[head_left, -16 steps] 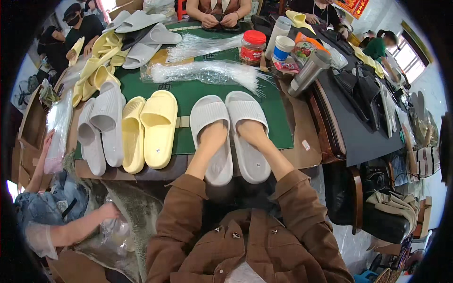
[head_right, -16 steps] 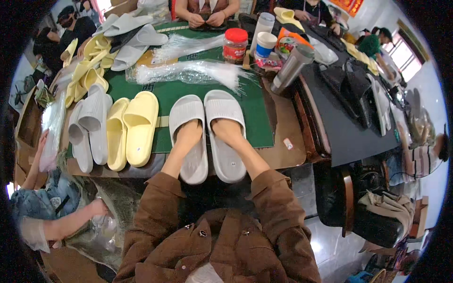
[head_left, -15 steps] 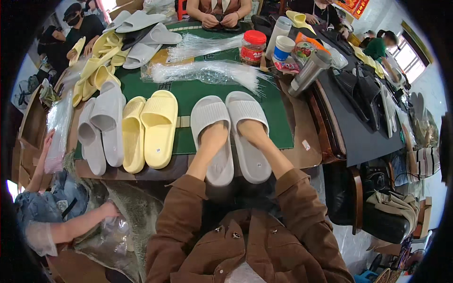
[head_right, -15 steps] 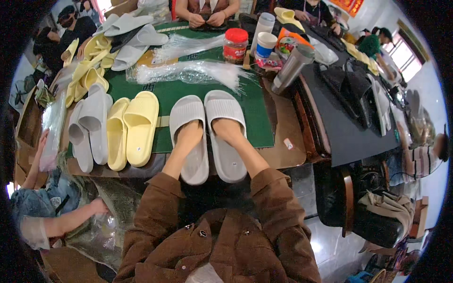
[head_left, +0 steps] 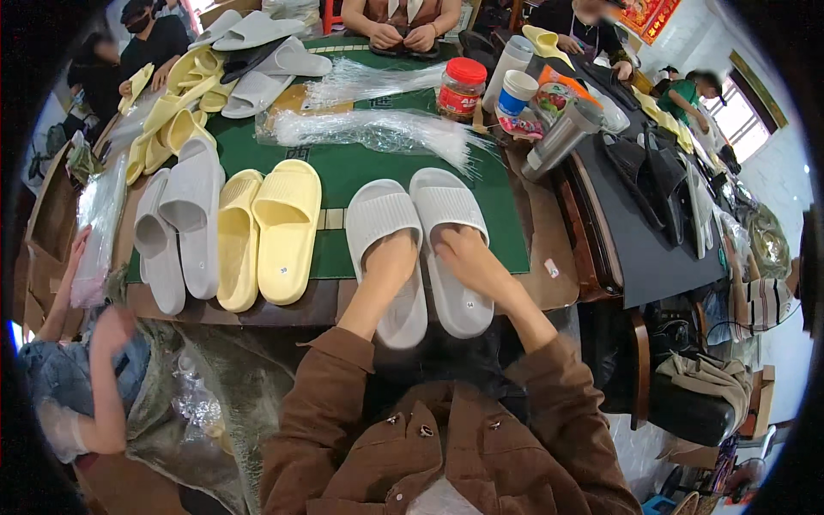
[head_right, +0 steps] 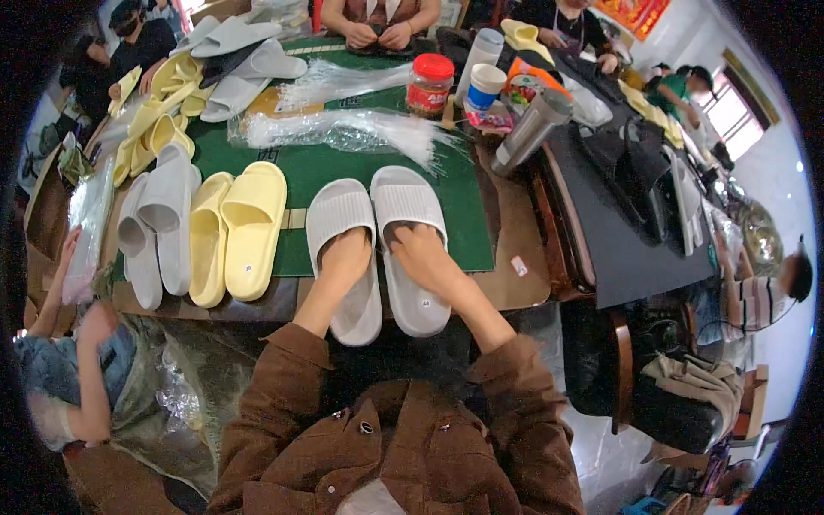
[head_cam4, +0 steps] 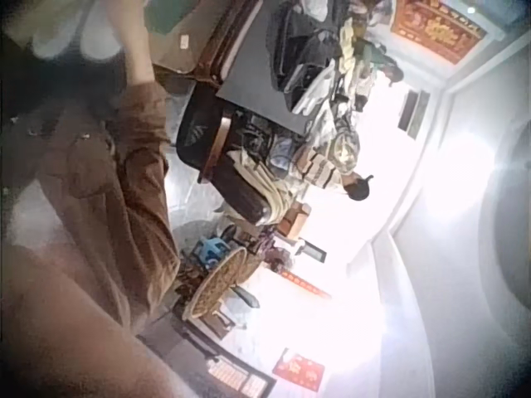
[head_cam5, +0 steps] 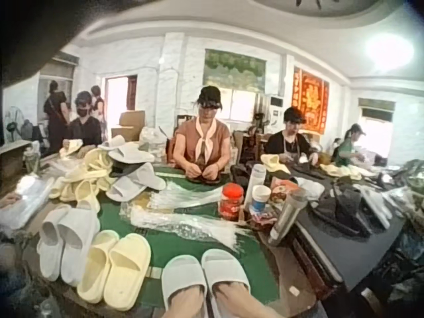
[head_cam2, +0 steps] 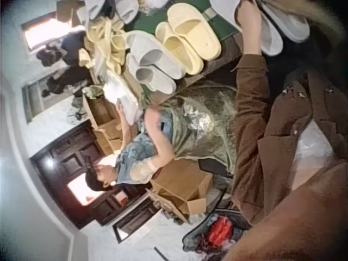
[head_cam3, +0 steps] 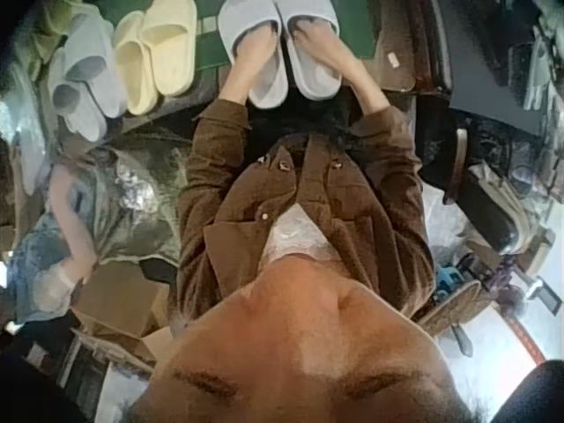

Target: The person assembles slipper sandals by hand, inserting small white plastic ties through the straps of various colored slippers. They handle pink, white, yellow, and black slippers, picking them up, threading the ties, and placing them back on the table.

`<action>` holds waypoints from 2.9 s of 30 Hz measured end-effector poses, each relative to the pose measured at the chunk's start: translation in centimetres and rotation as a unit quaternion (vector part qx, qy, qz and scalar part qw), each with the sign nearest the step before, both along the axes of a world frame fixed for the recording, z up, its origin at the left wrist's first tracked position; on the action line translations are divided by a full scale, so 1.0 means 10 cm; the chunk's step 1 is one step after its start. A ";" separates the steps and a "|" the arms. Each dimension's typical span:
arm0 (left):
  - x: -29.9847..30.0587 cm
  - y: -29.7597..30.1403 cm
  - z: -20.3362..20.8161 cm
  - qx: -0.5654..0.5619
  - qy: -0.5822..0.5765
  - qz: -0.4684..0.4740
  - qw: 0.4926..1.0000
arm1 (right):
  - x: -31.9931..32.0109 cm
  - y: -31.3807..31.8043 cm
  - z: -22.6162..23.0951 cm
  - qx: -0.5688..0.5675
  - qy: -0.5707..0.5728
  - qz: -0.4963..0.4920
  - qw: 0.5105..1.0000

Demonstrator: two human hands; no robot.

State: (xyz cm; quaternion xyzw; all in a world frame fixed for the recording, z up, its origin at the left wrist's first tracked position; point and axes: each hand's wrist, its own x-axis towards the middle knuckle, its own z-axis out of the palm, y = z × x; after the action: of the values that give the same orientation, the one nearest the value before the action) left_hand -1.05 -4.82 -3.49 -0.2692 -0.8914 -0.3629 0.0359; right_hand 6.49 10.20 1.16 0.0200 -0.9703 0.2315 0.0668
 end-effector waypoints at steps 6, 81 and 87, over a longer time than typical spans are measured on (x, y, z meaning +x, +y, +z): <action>-0.02 -0.12 0.09 -0.121 -0.125 -0.066 0.983 | 0.28 -0.14 0.46 -0.041 0.144 0.043 0.988; 0.58 -0.45 0.44 -0.228 0.228 -0.018 0.946 | -1.21 0.09 -0.13 -0.392 0.127 -0.064 0.909; 0.67 -0.75 0.62 -0.041 0.192 -0.093 0.976 | -1.23 0.08 -0.15 -0.406 0.116 -0.060 0.905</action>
State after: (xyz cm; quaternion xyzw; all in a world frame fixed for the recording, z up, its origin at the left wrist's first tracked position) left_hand 5.66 -12.28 2.70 -0.4165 -0.8533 -0.2689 0.1614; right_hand -5.77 11.05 -0.35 -0.0401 -0.7773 0.5968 0.1947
